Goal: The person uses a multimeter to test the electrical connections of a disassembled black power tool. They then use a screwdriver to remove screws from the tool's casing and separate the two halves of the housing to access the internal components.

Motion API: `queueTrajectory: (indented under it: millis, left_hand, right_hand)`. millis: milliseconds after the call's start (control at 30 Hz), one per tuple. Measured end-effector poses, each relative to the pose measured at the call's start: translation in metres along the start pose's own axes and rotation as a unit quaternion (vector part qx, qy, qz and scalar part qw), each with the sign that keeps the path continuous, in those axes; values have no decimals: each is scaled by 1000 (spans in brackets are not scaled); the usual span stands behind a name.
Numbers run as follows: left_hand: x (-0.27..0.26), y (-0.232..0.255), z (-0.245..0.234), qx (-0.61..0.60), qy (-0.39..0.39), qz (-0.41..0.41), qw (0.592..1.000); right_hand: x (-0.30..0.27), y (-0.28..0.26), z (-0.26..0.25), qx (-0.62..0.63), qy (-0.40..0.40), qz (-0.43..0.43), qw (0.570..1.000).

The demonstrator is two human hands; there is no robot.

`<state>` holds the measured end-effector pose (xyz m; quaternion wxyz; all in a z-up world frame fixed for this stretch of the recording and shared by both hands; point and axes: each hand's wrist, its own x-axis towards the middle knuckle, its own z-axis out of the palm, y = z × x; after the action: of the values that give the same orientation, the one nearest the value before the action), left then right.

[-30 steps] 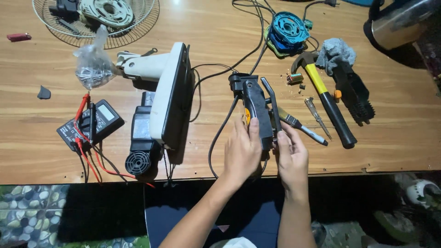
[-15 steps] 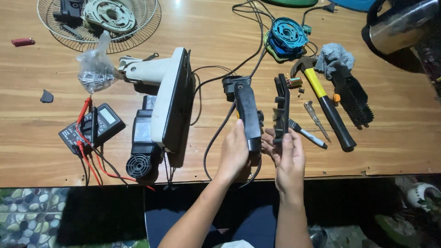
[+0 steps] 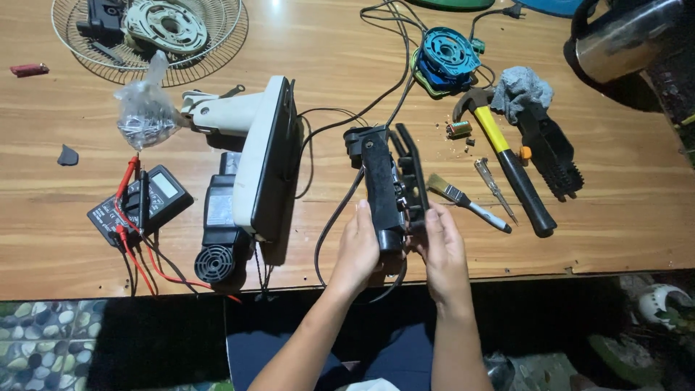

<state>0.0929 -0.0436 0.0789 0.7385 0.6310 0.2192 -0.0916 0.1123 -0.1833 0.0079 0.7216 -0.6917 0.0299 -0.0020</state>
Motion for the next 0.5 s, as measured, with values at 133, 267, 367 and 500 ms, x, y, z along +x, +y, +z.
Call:
queueTrajectory:
  millis: [133, 267, 367, 500]
  left_hand:
    - [7, -13, -2, 1, -3, -8, 1000]
    - [24, -35, 4, -47, -3, -56, 997]
    - [32, -49, 6, -75, 12, -71, 995]
    - [35, -50, 2, -73, 17, -63, 995]
  right_hand:
    - [0, -9, 0, -38, -22, -17, 999]
    - [5, -9, 2, -63, -24, -32, 997]
    - [3, -18, 8, -107, -28, -37, 993]
    - [-4, -40, 26, -170, -33, -43, 984]
